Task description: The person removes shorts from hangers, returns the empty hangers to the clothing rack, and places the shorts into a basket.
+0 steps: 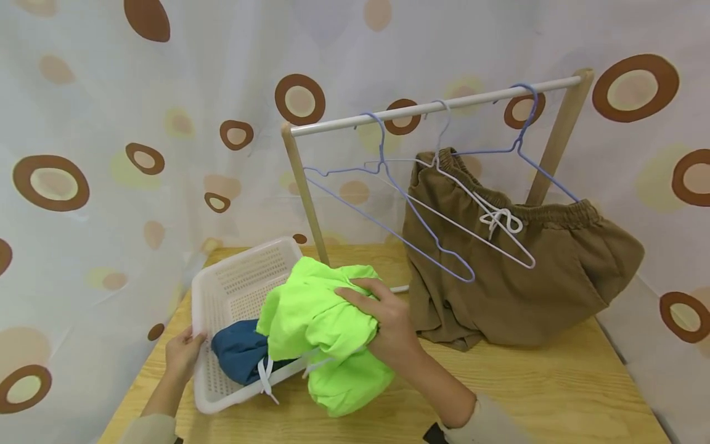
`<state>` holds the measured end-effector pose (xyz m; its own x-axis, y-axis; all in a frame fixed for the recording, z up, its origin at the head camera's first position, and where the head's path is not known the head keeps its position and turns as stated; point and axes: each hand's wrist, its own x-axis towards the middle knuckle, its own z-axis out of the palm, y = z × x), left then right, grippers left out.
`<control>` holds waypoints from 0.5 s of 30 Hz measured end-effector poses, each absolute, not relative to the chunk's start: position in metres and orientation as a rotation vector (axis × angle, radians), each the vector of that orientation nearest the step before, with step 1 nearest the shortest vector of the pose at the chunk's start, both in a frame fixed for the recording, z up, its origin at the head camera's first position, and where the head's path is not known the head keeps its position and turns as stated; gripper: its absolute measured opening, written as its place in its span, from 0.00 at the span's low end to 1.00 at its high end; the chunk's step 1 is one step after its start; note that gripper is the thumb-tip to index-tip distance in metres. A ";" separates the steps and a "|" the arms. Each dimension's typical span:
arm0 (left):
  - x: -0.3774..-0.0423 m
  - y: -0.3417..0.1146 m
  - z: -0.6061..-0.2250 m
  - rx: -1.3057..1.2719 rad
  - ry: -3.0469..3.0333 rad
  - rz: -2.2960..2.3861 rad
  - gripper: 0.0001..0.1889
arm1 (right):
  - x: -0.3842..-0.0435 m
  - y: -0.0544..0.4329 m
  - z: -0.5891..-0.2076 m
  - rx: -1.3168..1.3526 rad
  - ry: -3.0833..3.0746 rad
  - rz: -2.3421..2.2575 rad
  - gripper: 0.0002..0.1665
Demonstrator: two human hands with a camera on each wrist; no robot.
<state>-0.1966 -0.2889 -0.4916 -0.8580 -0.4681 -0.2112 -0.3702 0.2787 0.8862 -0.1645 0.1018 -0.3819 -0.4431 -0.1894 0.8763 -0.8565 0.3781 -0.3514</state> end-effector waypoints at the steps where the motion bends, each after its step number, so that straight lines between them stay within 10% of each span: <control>1: -0.196 -0.290 -0.492 0.801 -2.429 -1.650 0.27 | -0.167 0.095 -0.380 0.896 -1.821 1.091 0.19; 15: -0.196 -0.291 -0.494 0.770 -2.452 -1.573 0.27 | -0.210 0.000 -0.379 0.876 -1.468 0.930 0.12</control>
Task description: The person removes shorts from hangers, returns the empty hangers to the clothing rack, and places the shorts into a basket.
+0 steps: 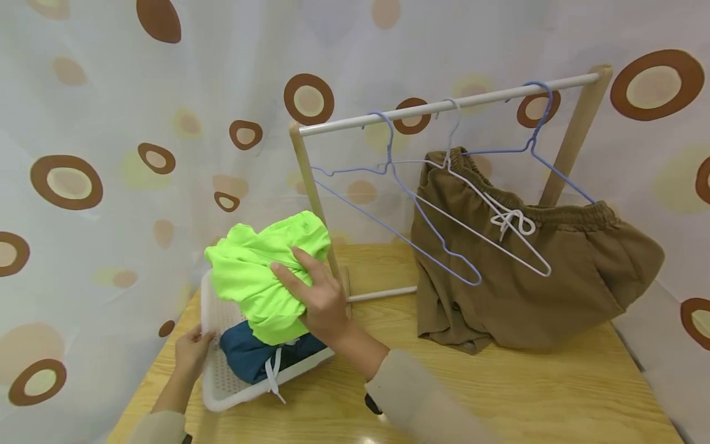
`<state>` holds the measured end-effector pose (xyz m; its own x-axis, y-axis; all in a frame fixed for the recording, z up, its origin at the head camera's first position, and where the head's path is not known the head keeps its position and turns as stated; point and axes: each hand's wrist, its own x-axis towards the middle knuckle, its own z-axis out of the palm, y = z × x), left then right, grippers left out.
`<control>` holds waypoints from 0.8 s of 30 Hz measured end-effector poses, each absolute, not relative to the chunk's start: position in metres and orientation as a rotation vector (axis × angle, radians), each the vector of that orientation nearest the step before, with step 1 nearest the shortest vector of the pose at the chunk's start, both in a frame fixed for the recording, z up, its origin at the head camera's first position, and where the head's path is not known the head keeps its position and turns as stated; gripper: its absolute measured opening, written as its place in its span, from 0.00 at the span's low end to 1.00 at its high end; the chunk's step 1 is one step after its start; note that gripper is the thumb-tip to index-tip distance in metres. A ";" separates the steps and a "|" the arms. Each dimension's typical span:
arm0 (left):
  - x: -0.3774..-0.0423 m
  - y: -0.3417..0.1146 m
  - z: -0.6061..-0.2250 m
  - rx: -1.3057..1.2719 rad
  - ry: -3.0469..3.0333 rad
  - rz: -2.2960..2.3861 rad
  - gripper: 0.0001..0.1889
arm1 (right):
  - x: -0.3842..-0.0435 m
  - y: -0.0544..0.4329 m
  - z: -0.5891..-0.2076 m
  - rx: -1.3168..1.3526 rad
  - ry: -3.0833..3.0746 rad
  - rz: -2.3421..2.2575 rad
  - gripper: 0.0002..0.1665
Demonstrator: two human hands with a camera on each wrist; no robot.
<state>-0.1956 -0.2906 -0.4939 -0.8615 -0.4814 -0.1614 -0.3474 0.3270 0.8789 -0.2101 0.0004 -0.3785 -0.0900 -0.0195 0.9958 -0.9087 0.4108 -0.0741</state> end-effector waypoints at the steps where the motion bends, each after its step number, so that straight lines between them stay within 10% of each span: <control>1: -0.195 -0.290 -0.494 0.765 -2.455 -1.575 0.28 | -0.212 -0.005 -0.381 0.881 -1.475 0.894 0.12; 18: -0.197 -0.291 -0.491 0.759 -2.490 -1.602 0.28 | -0.232 -0.041 -0.439 0.995 -2.271 0.835 0.25; 24: -0.195 -0.292 -0.492 0.772 -2.496 -1.577 0.27 | -0.229 -0.033 -0.457 1.197 -2.687 0.824 0.15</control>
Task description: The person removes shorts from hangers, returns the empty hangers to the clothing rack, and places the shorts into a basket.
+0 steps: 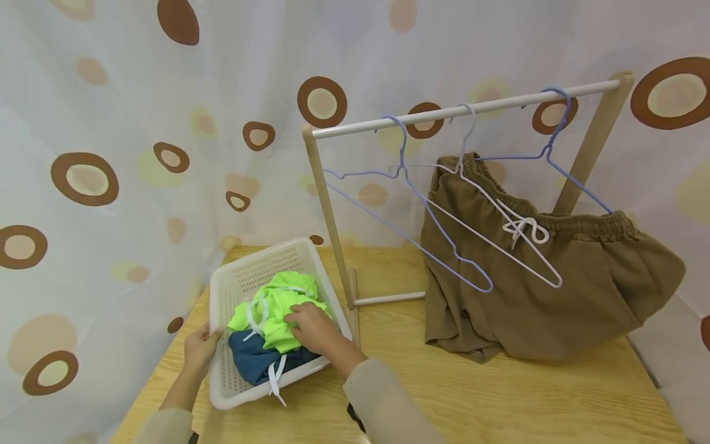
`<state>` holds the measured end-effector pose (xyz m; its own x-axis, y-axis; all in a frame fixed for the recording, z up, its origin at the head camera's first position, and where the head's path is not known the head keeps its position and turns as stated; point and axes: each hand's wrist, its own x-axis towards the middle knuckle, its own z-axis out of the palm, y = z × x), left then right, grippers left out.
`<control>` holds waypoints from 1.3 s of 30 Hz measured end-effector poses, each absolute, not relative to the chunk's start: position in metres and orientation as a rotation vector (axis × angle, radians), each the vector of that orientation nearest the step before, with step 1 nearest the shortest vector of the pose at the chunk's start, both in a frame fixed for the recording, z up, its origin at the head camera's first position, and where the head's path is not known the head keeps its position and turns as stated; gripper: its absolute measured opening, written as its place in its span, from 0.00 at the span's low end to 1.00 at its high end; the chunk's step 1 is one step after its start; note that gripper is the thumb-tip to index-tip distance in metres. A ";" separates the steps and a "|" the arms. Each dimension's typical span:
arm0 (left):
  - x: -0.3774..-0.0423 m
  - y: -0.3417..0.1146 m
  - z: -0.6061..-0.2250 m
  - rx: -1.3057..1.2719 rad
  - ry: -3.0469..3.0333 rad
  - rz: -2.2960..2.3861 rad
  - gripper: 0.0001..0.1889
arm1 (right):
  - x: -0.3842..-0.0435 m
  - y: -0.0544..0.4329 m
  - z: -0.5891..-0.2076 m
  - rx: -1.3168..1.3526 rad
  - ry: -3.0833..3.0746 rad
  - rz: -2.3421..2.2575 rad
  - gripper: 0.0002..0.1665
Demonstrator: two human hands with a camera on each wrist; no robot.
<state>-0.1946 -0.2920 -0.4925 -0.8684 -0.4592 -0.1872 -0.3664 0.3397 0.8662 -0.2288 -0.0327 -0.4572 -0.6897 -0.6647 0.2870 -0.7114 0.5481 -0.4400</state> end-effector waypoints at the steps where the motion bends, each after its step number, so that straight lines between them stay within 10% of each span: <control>1: -0.195 -0.292 -0.493 0.768 -2.494 -1.571 0.27 | -0.229 -0.032 -0.459 1.208 -2.690 0.826 0.15; 39: -0.204 -0.270 -0.472 0.327 -2.489 -1.059 0.28 | -0.161 0.140 -0.486 0.748 -2.414 0.904 0.20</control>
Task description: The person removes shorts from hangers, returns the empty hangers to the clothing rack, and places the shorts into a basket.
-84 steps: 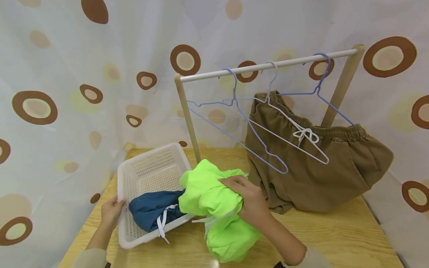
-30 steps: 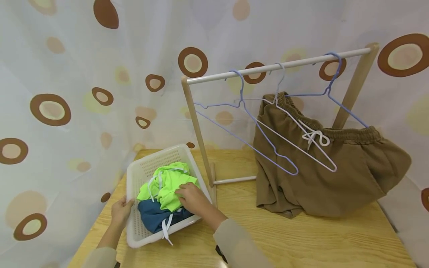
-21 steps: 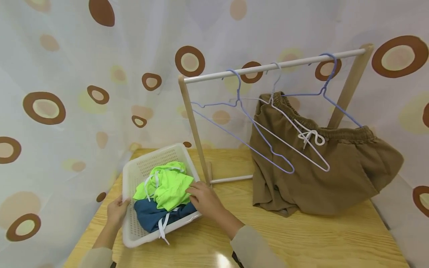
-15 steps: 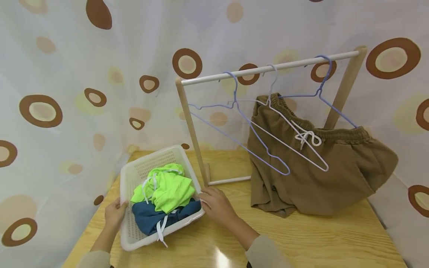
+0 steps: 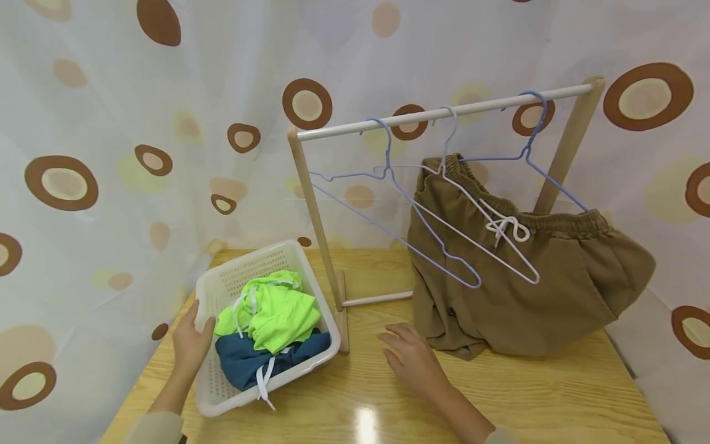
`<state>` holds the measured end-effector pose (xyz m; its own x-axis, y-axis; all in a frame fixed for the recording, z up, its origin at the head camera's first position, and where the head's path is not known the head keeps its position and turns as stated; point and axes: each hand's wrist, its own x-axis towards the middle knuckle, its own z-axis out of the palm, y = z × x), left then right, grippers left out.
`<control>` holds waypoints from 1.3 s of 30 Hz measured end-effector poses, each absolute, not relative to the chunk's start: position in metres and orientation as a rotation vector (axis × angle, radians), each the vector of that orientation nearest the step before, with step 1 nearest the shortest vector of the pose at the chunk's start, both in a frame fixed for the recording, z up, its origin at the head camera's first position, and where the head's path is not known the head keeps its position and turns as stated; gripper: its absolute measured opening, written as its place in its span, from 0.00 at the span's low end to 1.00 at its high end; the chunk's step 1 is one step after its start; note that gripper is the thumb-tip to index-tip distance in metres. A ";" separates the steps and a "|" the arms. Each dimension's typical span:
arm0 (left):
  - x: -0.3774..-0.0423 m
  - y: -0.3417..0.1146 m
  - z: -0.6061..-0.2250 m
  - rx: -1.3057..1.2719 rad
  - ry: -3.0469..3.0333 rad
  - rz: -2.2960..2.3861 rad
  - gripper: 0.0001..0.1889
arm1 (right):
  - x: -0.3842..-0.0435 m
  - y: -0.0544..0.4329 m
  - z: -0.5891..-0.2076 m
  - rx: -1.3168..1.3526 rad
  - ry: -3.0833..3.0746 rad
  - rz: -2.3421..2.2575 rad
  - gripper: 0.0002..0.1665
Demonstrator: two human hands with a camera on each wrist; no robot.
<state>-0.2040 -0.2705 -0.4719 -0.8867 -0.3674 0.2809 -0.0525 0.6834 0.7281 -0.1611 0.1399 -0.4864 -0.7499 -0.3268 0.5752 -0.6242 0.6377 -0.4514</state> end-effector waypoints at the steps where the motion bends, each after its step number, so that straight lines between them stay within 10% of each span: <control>1: -0.206 -0.266 -0.470 0.293 -2.463 -1.063 0.28 | -0.160 0.144 -0.486 0.737 -2.410 0.899 0.20; 39: -0.257 -0.101 -0.422 -0.099 -2.177 -1.773 0.36 | -0.142 0.298 -0.450 0.073 -1.775 0.776 0.17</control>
<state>-0.2572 -0.1013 -0.4221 -0.9430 -0.1526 0.2957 0.2586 0.2229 0.9399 -0.1419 0.2976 -0.4498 -0.3575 0.3269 0.8748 -0.4205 0.7801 -0.4634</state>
